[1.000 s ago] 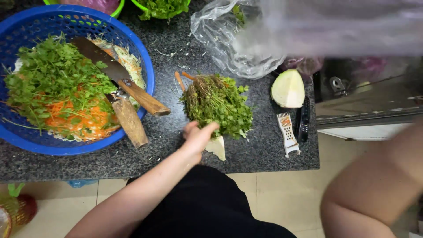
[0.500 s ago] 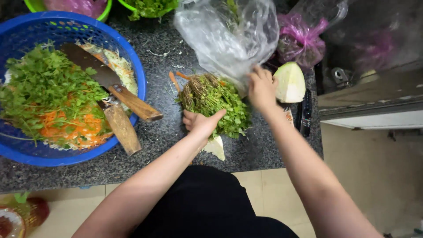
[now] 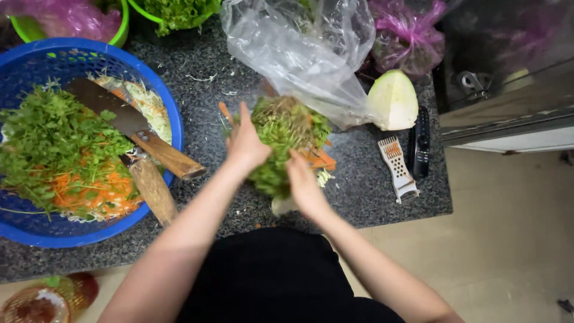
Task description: Picking coriander leaves and stems and placing them into a pink colander basket for preparation.
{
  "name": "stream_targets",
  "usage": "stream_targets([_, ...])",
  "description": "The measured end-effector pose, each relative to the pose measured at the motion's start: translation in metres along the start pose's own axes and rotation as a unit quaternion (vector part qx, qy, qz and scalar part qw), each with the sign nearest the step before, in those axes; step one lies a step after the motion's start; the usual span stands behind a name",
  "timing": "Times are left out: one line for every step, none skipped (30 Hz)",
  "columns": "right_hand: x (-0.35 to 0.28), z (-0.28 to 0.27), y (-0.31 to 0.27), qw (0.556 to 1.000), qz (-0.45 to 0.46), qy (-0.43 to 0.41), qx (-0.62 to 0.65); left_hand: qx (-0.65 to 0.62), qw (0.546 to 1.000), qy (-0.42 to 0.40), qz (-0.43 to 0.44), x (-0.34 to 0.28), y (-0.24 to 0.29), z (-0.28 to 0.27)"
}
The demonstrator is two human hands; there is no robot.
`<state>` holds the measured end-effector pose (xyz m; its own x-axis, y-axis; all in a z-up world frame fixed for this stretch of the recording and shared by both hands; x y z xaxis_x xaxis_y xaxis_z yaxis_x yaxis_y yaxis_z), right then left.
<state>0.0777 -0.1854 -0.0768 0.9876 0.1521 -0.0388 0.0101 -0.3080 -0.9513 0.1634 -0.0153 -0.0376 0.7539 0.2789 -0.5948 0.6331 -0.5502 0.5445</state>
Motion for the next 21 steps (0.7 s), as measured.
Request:
stream_targets([-0.009,0.013,-0.006,0.995,0.079,-0.016,0.054,0.061,0.996,-0.063,0.025,0.009,0.005,-0.005])
stream_targets([-0.013,0.023,0.002,0.995,0.080,-0.017,0.056,0.063,0.996,-0.062,0.024,0.014,0.013,-0.010])
stream_targets([-0.016,0.037,0.008,0.984,0.075,-0.044,0.156,0.156,0.982,-0.090,0.058,0.019,0.023,-0.012])
stream_targets([-0.018,0.052,0.013,0.962,0.069,-0.072,0.255,0.248,0.958,-0.115,0.090,0.023,0.032,-0.015])
stream_targets([-0.021,0.059,0.022,0.961,0.069,-0.074,0.257,0.248,0.958,-0.113,0.087,0.000,0.052,-0.029])
stream_targets([-0.023,0.066,0.030,0.959,0.062,-0.090,0.262,0.302,0.941,-0.136,0.069,-0.023,0.069,-0.041])
stream_targets([-0.025,0.073,0.038,0.956,0.055,-0.106,0.267,0.353,0.920,-0.160,0.050,-0.047,0.086,-0.052])
stream_targets([-0.022,0.056,0.003,0.956,0.055,-0.110,0.267,0.351,0.922,-0.158,0.047,-0.028,0.073,-0.043])
stream_targets([-0.022,0.041,-0.027,0.966,0.112,-0.163,0.165,0.334,0.929,-0.089,0.135,-0.011,0.067,-0.036])
stream_targets([-0.020,0.024,-0.058,0.961,0.164,-0.214,0.058,0.312,0.923,-0.016,0.224,0.006,0.063,-0.031])
stream_targets([-0.023,0.014,-0.043,0.961,0.162,-0.218,0.057,0.310,0.924,-0.014,0.221,-0.012,0.055,-0.046])
stream_targets([-0.022,0.003,-0.035,0.975,0.068,-0.199,0.078,0.218,0.943,0.019,0.252,-0.031,0.053,-0.066])
stream_targets([-0.022,-0.008,-0.028,0.979,-0.027,-0.179,0.099,0.124,0.951,0.053,0.279,-0.050,0.048,-0.086])
stream_targets([-0.021,-0.017,-0.033,0.979,-0.029,-0.177,0.097,0.124,0.950,0.054,0.282,-0.067,0.037,-0.097])
stream_targets([-0.019,-0.028,-0.037,0.989,-0.026,-0.140,0.043,0.094,0.950,0.109,0.278,-0.084,0.025,-0.113])
stream_targets([-0.019,-0.036,-0.041,0.995,-0.021,-0.098,-0.010,0.067,0.945,0.162,0.277,-0.100,0.012,-0.131])
stream_targets([-0.010,-0.039,-0.039,0.996,-0.022,-0.092,-0.009,0.069,0.943,0.160,0.282,-0.098,-0.003,-0.132])
stream_targets([-0.010,-0.040,-0.040,0.998,-0.042,-0.044,-0.024,0.090,0.920,0.240,0.298,-0.103,-0.022,-0.140])
stream_targets([-0.010,-0.042,-0.041,0.997,-0.061,0.003,-0.040,0.109,0.888,0.317,0.313,-0.108,-0.041,-0.148])
stream_targets([-0.009,-0.035,-0.046,0.998,-0.058,0.013,-0.037,0.114,0.887,0.312,0.321,-0.102,-0.058,-0.147])
stream_targets([-0.008,-0.031,-0.052,0.996,-0.059,0.043,-0.047,0.081,0.902,0.297,0.303,-0.093,-0.077,-0.148])
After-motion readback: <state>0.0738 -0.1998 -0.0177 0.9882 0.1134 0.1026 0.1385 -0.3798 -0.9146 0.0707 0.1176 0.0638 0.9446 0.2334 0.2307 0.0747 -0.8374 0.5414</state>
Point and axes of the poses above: each hand's wrist, its own x-axis towards the middle knuckle, its own z-axis out of the palm, y = z × x, the point moved 4 cm from there along x, towards the middle knuckle, and after that the axes turned 13 degrees about -z, right-handed, at the moved point
